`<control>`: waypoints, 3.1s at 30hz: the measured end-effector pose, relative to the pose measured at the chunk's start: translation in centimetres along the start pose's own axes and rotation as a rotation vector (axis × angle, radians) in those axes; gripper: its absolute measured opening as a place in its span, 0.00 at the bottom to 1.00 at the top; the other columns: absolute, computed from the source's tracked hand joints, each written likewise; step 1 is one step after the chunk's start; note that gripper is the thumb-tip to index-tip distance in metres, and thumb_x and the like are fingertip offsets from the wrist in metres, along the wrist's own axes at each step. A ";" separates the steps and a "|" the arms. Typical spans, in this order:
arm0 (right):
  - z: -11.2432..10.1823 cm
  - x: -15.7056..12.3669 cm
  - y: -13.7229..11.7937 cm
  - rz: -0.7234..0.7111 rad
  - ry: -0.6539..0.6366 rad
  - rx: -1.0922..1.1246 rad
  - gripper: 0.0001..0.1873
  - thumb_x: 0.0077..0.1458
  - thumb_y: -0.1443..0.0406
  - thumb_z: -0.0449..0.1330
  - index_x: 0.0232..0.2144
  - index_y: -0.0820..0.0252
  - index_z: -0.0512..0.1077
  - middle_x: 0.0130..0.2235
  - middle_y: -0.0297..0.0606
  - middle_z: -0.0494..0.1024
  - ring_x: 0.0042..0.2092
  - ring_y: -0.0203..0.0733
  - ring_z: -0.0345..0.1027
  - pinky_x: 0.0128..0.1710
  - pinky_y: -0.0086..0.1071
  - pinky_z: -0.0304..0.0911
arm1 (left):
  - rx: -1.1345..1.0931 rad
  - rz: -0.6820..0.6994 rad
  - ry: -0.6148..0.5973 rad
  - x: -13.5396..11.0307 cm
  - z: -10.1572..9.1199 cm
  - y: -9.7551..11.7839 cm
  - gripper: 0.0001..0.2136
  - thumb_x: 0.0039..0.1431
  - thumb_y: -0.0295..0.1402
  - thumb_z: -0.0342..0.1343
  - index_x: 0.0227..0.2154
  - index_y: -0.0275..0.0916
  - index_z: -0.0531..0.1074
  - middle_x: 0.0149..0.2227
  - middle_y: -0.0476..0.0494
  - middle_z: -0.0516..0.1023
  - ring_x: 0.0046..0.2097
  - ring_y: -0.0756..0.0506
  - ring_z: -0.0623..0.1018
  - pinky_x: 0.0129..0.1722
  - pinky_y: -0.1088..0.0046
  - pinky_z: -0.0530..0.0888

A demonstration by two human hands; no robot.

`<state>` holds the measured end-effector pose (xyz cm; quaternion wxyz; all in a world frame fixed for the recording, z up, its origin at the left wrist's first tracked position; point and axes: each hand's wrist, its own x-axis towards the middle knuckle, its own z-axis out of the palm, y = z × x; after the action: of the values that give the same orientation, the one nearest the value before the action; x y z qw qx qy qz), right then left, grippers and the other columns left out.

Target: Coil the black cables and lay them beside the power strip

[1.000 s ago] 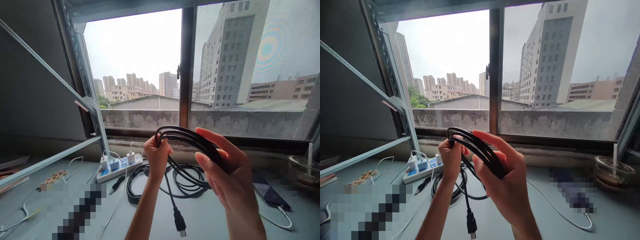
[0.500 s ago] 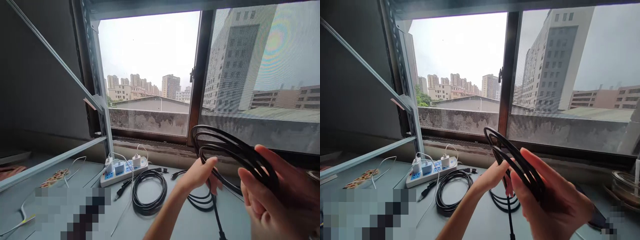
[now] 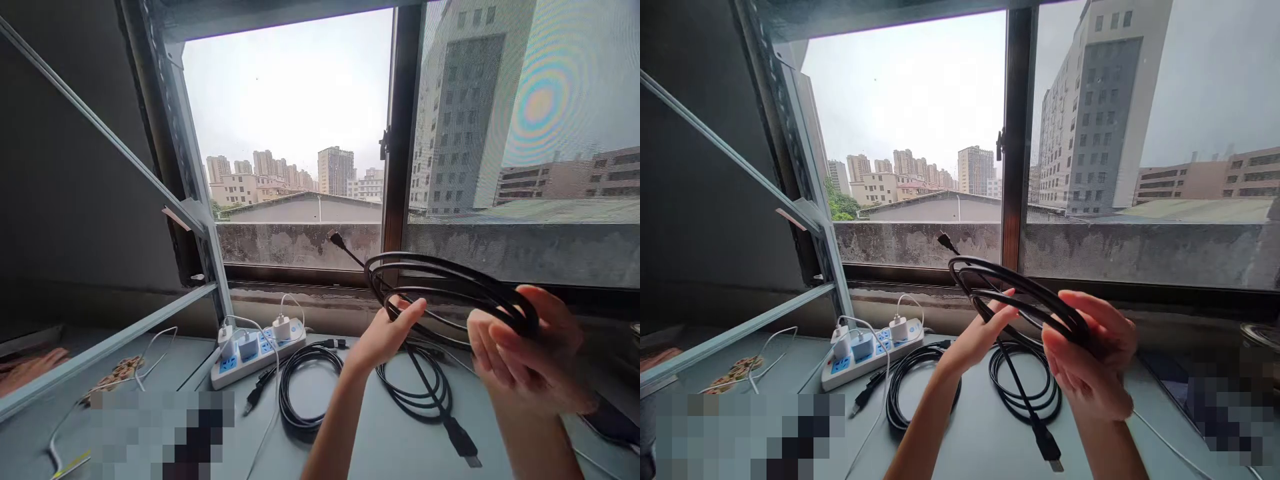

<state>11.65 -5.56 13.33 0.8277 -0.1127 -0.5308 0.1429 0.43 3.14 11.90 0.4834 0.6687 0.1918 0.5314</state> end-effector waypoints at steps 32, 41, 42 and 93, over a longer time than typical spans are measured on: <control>1.1 1.0 5.0 0.059 -0.121 -0.623 0.07 0.59 0.62 0.55 0.38 0.56 0.71 0.35 0.32 0.72 0.19 0.26 0.59 0.14 0.23 0.58 | 0.113 -0.020 0.107 -0.1 -4.0 5.8 0.26 0.46 0.57 0.57 0.15 0.37 0.59 0.13 0.57 0.51 0.15 0.59 0.48 0.11 0.80 0.43; 0.1 1.8 6.0 0.003 0.030 -1.041 0.15 0.48 0.62 0.62 0.40 0.56 0.74 0.49 0.43 0.67 0.40 0.40 0.69 0.20 0.25 0.67 | 0.160 0.065 0.188 0.3 -3.8 4.8 0.30 0.50 0.57 0.54 0.12 0.39 0.47 0.14 0.57 0.44 0.16 0.58 0.44 0.13 0.75 0.41; 0.2 1.7 6.0 -0.005 0.035 -1.059 0.15 0.48 0.62 0.62 0.40 0.56 0.75 0.49 0.44 0.68 0.43 0.42 0.69 0.20 0.24 0.67 | 0.140 0.074 0.198 0.3 -3.9 4.8 0.30 0.49 0.57 0.54 0.12 0.39 0.47 0.13 0.57 0.44 0.16 0.58 0.44 0.13 0.75 0.41; 1.0 -5.0 4.6 0.277 -0.389 -0.961 0.24 0.60 0.54 0.51 0.57 0.50 0.62 0.46 0.39 0.75 0.27 0.34 0.71 0.36 0.32 0.70 | -0.037 -0.373 0.264 -4.9 -5.6 5.0 0.25 0.42 0.57 0.59 0.18 0.37 0.62 0.12 0.61 0.46 0.16 0.59 0.44 0.16 0.77 0.39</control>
<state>8.20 -3.05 7.96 0.5427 -0.5192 -0.6602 0.0099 -7.68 -0.42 13.41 0.5561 0.5373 0.3642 0.5191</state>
